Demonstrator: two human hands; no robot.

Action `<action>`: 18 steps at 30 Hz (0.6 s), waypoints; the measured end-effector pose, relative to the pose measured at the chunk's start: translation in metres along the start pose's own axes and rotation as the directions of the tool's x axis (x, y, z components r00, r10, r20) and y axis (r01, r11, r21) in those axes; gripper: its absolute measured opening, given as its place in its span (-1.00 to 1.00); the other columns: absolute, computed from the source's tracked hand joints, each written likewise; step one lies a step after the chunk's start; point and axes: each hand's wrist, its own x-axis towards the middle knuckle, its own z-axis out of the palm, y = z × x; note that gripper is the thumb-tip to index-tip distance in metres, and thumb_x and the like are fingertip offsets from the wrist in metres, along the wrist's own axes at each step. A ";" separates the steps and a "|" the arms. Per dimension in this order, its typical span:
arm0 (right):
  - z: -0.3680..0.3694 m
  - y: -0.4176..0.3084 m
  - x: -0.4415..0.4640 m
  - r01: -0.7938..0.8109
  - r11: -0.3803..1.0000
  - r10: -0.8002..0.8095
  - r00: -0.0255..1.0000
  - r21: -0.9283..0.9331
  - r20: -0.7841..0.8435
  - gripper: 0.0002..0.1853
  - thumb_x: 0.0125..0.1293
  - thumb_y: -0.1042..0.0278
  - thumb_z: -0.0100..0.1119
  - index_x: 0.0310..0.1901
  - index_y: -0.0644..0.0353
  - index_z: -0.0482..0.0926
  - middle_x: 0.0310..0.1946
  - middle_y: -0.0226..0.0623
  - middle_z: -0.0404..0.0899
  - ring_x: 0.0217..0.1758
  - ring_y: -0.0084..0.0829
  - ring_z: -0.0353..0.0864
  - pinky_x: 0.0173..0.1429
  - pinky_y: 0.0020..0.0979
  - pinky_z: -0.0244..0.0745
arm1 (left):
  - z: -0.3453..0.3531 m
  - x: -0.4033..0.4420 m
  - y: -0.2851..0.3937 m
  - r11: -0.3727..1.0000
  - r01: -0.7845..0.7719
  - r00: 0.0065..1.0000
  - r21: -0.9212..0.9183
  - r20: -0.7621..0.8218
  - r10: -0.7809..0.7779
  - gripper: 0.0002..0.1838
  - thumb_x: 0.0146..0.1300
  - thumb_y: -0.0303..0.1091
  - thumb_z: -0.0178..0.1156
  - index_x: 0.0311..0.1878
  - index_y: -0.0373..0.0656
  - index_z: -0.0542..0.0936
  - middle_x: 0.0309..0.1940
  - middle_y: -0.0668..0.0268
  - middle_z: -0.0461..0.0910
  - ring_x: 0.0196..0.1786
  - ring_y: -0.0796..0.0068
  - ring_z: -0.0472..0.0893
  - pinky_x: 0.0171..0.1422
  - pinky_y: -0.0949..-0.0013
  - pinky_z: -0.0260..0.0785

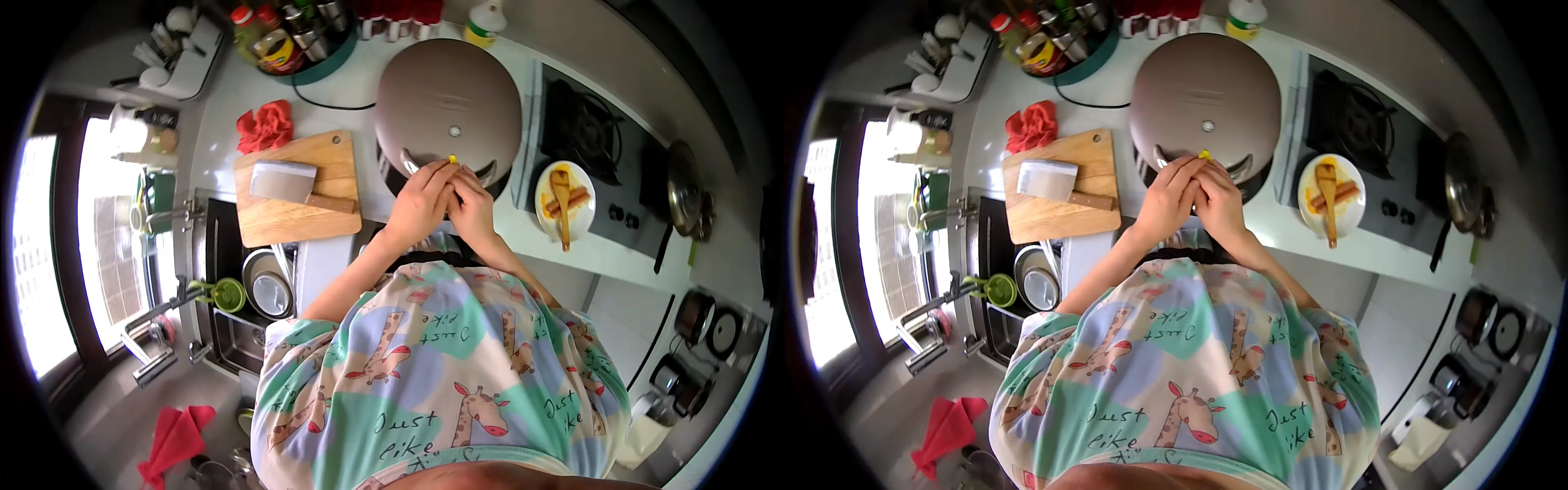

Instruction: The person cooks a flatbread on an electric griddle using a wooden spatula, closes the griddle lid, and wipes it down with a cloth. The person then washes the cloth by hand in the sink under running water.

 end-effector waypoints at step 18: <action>0.082 -0.074 0.082 0.018 0.968 -0.102 0.941 0.252 0.321 -0.82 0.35 0.40 0.18 -0.06 0.17 0.68 -0.12 -0.23 0.71 -0.17 -0.20 0.72 -0.10 -0.31 0.64 | -0.196 0.006 -0.305 0.427 0.555 0.826 0.714 -0.411 -0.387 -0.35 0.23 0.05 0.26 0.39 0.19 0.40 0.29 -0.02 0.43 0.24 -0.20 0.46 0.33 -0.07 0.34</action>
